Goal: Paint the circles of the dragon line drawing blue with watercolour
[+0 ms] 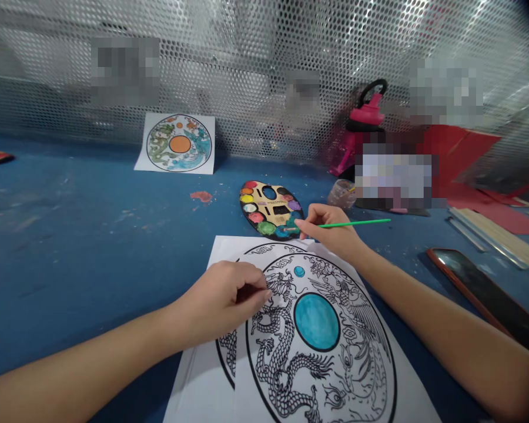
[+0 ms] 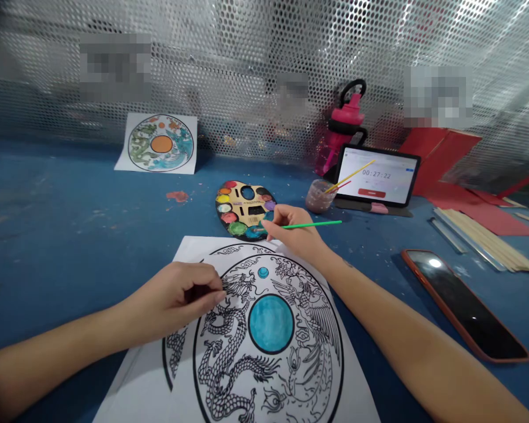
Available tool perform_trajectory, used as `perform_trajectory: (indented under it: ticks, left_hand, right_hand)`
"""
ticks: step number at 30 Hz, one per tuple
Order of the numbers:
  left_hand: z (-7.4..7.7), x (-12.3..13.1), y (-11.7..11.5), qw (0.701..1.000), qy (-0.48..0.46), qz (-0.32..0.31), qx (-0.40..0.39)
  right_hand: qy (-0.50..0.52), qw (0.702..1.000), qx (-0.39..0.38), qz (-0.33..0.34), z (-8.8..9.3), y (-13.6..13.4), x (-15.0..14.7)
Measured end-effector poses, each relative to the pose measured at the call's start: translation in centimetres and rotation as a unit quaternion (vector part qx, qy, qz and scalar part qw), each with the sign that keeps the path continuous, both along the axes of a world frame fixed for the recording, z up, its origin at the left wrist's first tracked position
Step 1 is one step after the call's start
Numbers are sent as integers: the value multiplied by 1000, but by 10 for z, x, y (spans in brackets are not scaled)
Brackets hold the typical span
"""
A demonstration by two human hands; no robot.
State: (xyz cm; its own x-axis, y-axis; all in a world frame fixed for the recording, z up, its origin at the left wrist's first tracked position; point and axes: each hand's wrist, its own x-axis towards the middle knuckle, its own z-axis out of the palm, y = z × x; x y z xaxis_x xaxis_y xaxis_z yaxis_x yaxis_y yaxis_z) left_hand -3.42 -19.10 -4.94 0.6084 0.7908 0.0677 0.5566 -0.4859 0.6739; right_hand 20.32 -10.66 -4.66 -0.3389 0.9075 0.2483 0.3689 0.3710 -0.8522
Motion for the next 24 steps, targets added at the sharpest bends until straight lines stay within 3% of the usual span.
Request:
perform_trajectory:
  ticks: [3, 8, 14, 19, 24]
  left_hand:
    - [0, 0, 0, 1000, 2, -2, -4]
    - [-1, 0, 2, 1000, -2, -2, -8]
    - [-1, 0, 2, 1000, 0, -2, -9]
    - [-2, 0, 1, 1000, 0, -2, -5]
    - [0, 0, 2, 1000, 2, -3, -1]
  right_hand:
    - [1, 1000, -14, 15, 1, -1, -1]
    - [12, 1000, 9, -18, 2, 1, 0]
    - [-6, 1000, -18, 18, 1, 1, 1]
    - [1, 1000, 8, -11, 1, 1, 1]
    - [-23, 999, -8, 29, 3, -1, 0]
